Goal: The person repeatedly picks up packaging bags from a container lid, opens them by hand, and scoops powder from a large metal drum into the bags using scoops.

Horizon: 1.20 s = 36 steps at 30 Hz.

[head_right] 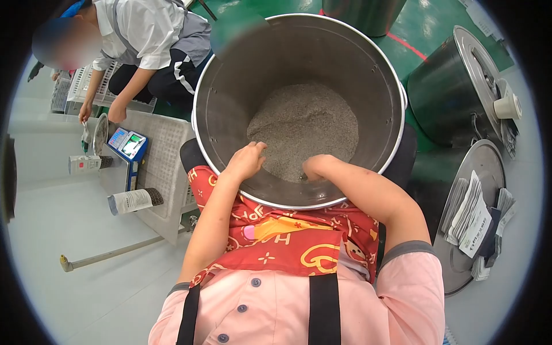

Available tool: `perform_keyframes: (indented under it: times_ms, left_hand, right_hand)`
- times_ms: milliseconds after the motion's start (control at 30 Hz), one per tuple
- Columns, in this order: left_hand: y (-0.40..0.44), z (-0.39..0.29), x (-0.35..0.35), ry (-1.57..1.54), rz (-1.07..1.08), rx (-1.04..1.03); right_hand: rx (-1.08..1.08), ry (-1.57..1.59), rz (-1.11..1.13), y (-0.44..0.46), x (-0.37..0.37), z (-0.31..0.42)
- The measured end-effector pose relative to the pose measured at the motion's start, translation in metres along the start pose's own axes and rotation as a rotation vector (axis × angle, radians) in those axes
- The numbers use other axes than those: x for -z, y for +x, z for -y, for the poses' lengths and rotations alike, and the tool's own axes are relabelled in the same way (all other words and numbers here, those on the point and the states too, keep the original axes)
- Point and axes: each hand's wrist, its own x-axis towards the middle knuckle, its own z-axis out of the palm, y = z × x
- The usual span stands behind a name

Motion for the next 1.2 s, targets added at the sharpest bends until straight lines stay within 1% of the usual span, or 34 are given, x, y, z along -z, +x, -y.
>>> perform_keyframes:
  times_ms: [67, 133, 167, 267, 367, 467, 500, 533, 567, 600, 633, 667, 733, 833, 933, 967, 1033, 1067, 1133, 1167, 1200]
  left_hand:
    - [0.002, 0.005, -0.002, 0.012, 0.039, -0.003]
    - [0.0, 0.001, 0.003, -0.034, -0.015, -0.011]
    - [-0.001, -0.003, 0.006, -0.056, -0.047, -0.022]
    - [-0.001, -0.003, 0.004, 0.035, -0.33, -0.135]
    - [0.0, -0.005, 0.008, -0.069, -0.143, -0.008]
    - [0.0, -0.014, 0.017, -0.014, 0.043, 0.059]
    - [0.001, -0.015, 0.016, -0.019, 0.0, 0.083]
    - [0.001, -0.016, 0.014, -0.015, -0.048, 0.128]
    - [0.001, -0.016, 0.018, -0.061, -0.022, 0.141]
    - [0.003, -0.005, 0.005, 0.009, -0.116, 0.062]
    - [0.005, 0.0, -0.004, -0.012, -0.161, 0.012]
    - [0.002, -0.003, -0.003, -0.028, -0.139, 0.045]
    - [0.0, -0.004, -0.003, -0.042, -0.051, 0.047]
    - [0.0, -0.008, 0.003, -0.063, -0.077, 0.068]
    - [-0.003, -0.011, 0.007, -0.149, -0.281, 0.039]
    - [-0.002, -0.011, 0.008, -0.1, -0.297, 0.014]
    - [-0.003, -0.011, 0.008, -0.002, -0.321, -0.039]
    - [-0.003, -0.01, 0.01, -0.025, -0.257, 0.006]
    - [-0.004, -0.008, 0.007, -0.077, -0.092, 0.043]
    - [-0.002, -0.003, -0.002, -0.06, -0.048, 0.074]
    - [-0.009, -0.009, 0.004, -0.066, -0.05, 0.071]
  right_hand:
    - [0.027, 0.029, -0.097, 0.005, 0.001, -0.003]
    - [0.063, 0.061, -0.237, -0.001, 0.008, -0.002]
    - [0.049, 0.068, -0.265, -0.012, 0.015, 0.001]
    - [0.044, 0.111, -0.274, -0.011, 0.023, -0.002]
    - [0.152, 0.195, -0.604, -0.01, 0.011, -0.01]
    - [0.11, 0.217, -0.478, -0.008, 0.017, -0.017]
    - [0.109, 0.198, -0.495, -0.009, 0.016, -0.018]
    - [0.128, 0.206, -0.44, 0.001, 0.015, -0.022]
    - [0.129, 0.188, -0.409, 0.006, 0.012, -0.027]
    - [0.165, 0.134, -0.427, 0.013, 0.008, -0.032]
    - [0.165, 0.131, -0.41, 0.023, 0.005, -0.039]
    - [0.169, 0.157, -0.459, 0.008, 0.01, -0.033]
    - [0.165, 0.175, -0.443, -0.002, 0.017, -0.029]
    - [0.108, 0.219, -0.438, -0.015, 0.024, -0.022]
    - [0.052, 0.225, -0.394, -0.032, 0.031, -0.014]
    - [0.046, 0.225, -0.459, -0.03, 0.028, -0.015]
    - [0.121, 0.215, -0.678, -0.052, 0.03, -0.008]
    - [0.154, 0.214, -0.785, -0.062, 0.029, -0.003]
    - [0.265, 0.418, -1.068, -0.082, 0.026, 0.009]
    - [0.301, 0.458, -1.124, -0.094, 0.023, 0.011]
    - [0.338, 0.565, -1.139, -0.106, 0.017, 0.011]
